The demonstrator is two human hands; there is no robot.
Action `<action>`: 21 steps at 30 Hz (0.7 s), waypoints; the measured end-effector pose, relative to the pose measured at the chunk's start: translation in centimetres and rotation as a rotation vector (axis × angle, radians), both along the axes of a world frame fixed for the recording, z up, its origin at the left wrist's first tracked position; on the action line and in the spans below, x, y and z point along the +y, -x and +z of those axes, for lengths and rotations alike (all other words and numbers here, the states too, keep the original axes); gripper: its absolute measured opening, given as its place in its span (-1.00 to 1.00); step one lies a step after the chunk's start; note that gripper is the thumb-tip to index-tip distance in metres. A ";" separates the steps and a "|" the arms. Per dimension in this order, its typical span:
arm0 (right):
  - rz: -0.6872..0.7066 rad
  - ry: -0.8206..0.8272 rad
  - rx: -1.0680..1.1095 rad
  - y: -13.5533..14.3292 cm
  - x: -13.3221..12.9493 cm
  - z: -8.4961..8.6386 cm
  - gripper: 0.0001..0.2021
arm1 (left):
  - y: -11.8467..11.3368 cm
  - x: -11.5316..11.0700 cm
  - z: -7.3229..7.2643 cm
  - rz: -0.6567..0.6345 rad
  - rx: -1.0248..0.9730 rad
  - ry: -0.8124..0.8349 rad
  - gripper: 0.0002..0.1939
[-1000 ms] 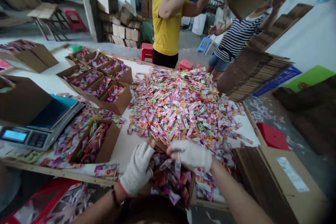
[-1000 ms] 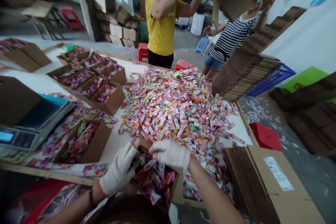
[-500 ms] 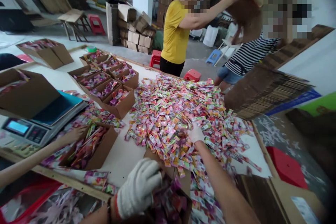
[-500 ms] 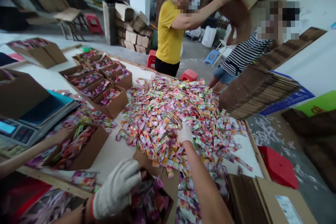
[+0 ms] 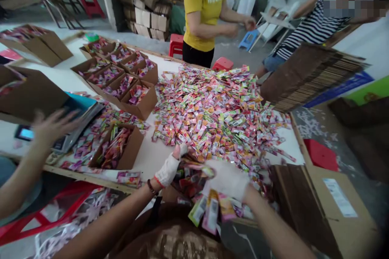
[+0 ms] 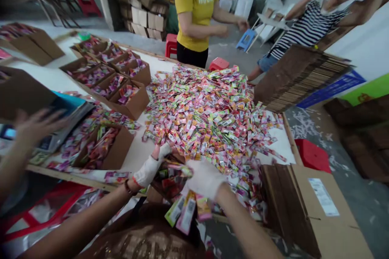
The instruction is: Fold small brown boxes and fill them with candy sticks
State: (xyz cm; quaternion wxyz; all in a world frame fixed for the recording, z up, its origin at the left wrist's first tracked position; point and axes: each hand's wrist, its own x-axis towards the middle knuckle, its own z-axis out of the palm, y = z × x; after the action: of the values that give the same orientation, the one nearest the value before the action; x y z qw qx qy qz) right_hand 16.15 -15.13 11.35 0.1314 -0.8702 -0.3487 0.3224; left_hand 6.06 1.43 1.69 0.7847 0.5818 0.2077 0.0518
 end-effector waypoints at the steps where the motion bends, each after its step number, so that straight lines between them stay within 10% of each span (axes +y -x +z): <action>1: 0.048 0.073 -0.149 1.8 1.4 -1.3 -0.80 | 0.4 0.1 0.1 -0.018 0.021 -0.082 -0.19; 7: 0.154 0.048 -0.215 5.9 2.1 -5.4 -0.38 | 1.9 0.9 1.3 -0.288 -0.035 -0.792 -0.57; 12: 0.068 -0.095 -0.071 3.9 -3.1 -3.1 -0.53 | 2.4 0.3 3.2 -0.246 -0.143 -1.229 -0.76; 15: 0.033 -0.130 -0.098 2.1 -4.3 -1.3 -0.61 | 3.0 -0.5 4.5 -0.469 -0.262 -1.334 -0.69; 18: -0.095 -0.182 -0.277 -0.5 -5.3 1.7 -0.63 | 3.4 -1.4 4.8 -0.772 -0.179 -1.357 -0.65; 21: -0.325 -0.141 -0.702 -2.8 -6.4 4.7 -0.59 | 3.4 -2.2 4.8 -0.803 -0.072 -1.399 -0.68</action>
State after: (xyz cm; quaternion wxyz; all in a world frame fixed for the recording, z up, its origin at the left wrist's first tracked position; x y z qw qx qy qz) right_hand 18.92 -21.56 16.05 0.1127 -0.9603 -0.2513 -0.0447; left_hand 2.66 -0.79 6.51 0.2037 0.9664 -0.1229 -0.0973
